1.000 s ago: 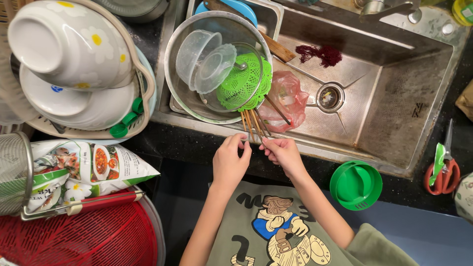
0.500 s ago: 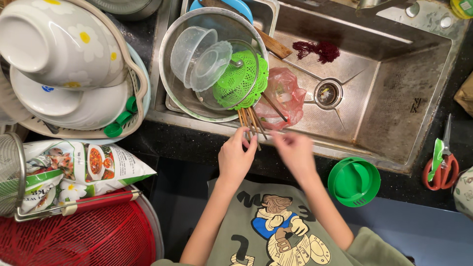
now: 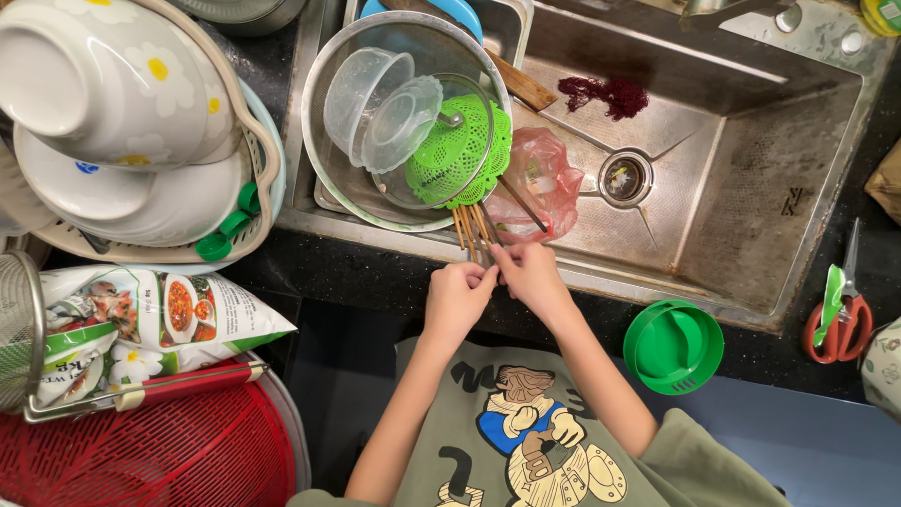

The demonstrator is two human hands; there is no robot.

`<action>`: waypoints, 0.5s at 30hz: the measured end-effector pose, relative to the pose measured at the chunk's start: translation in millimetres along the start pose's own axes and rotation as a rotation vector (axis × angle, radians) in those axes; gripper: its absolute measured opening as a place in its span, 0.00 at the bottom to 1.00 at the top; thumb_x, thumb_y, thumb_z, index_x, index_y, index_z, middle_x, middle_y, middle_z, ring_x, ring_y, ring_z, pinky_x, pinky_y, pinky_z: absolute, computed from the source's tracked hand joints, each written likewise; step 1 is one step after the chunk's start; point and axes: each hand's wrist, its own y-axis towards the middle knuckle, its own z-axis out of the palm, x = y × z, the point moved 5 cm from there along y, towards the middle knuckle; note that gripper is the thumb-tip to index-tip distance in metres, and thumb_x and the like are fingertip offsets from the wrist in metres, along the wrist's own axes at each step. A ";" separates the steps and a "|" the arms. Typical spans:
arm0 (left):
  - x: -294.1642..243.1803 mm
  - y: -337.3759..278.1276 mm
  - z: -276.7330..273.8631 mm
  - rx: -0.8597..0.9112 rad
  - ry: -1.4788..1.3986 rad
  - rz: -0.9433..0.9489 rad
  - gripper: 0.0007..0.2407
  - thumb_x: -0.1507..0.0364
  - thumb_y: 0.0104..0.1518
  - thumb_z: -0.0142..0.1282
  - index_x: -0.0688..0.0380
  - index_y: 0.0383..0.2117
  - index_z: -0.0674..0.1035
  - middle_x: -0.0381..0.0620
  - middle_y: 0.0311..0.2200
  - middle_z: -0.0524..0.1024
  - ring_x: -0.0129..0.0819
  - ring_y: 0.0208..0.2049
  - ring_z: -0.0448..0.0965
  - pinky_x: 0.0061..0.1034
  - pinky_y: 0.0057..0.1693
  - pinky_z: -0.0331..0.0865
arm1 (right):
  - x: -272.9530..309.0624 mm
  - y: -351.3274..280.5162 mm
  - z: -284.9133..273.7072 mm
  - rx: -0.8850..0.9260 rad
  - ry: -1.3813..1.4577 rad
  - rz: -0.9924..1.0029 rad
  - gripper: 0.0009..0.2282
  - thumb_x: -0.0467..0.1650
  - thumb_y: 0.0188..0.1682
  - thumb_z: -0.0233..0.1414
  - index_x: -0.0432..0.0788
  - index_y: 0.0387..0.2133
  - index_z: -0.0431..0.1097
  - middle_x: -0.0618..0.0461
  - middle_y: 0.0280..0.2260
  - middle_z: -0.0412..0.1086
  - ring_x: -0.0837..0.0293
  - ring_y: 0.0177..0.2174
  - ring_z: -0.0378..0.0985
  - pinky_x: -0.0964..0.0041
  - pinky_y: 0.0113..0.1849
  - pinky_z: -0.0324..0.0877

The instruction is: The person adds hot water from a pot into a bowl of flour using a ladle and then mixes the ingredients together using chopsticks.

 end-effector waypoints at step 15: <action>-25.7 -50.4 -16.1 0.102 -0.211 -0.070 0.11 0.70 0.50 0.62 0.69 0.17 0.80 0.46 0.12 0.77 0.21 0.14 0.75 0.20 0.25 0.69 | -13.2 -62.6 -21.6 0.252 0.143 0.024 0.19 0.38 0.52 0.53 0.34 0.19 0.75 0.54 0.13 0.69 0.66 0.11 0.64 0.71 0.16 0.59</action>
